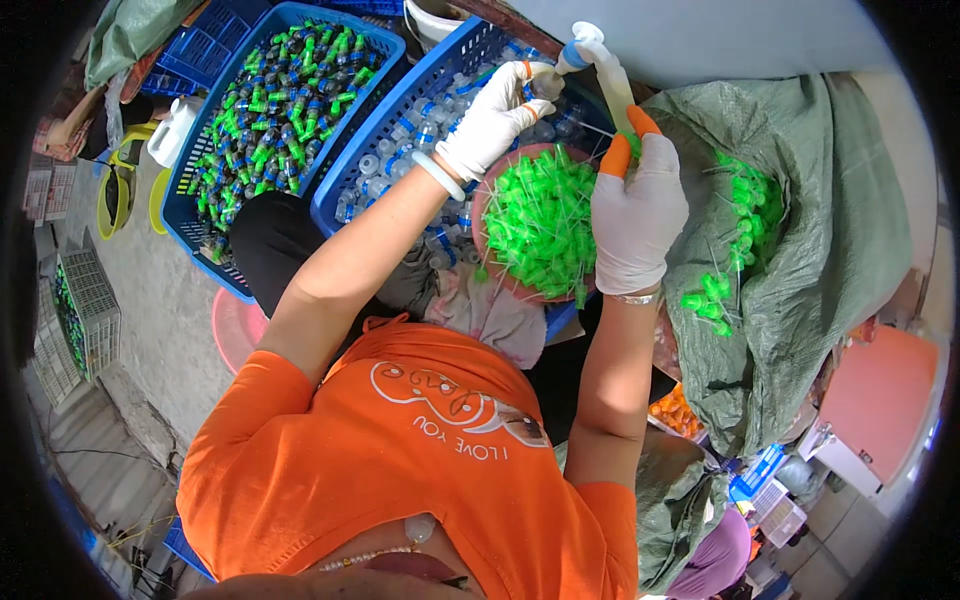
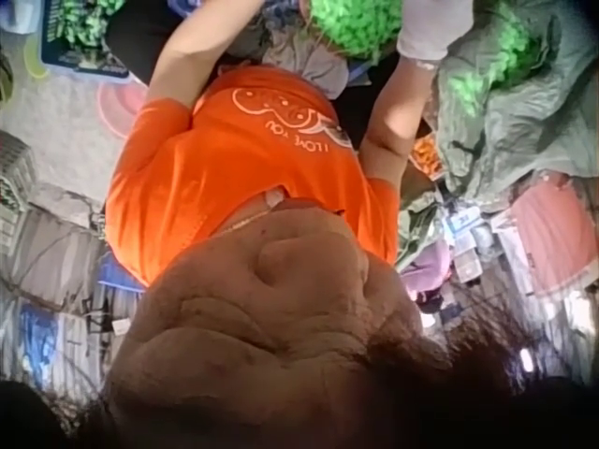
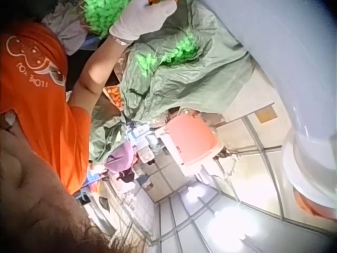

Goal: Assembling small green plastic components into tubes on a production floor.

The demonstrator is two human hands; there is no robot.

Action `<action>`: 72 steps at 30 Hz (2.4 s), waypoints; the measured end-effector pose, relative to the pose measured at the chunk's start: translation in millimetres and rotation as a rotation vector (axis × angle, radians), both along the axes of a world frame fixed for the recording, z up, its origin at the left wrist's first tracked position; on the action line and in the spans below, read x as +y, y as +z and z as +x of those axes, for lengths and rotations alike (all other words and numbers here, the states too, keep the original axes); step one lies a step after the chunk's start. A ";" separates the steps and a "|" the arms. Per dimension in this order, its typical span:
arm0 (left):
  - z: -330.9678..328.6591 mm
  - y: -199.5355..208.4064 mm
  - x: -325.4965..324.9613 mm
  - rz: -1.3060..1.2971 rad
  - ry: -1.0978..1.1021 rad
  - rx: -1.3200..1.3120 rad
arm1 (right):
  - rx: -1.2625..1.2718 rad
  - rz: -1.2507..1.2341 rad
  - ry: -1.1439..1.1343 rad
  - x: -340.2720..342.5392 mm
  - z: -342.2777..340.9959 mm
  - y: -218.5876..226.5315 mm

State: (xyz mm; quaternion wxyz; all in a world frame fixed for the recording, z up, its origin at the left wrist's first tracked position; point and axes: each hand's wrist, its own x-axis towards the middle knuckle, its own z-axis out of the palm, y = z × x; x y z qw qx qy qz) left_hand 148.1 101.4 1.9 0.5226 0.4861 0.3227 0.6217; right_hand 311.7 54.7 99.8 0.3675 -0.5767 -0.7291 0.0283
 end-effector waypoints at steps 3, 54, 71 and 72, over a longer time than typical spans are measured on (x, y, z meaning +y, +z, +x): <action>-2.3 -1.7 -0.6 0.012 0.006 0.021 | 0.023 -0.019 -0.014 -2.3 -3.9 3.3; -30.1 -1.4 -154.8 0.255 -0.171 0.628 | 0.575 -1.012 0.256 -99.2 5.3 -86.9; -78.0 -73.1 -50.5 0.075 0.417 1.591 | -0.743 -0.243 0.000 27.9 -26.8 -107.4; -74.2 -85.8 -42.8 0.035 0.380 1.651 | -0.745 -0.239 0.003 28.5 -27.6 -110.9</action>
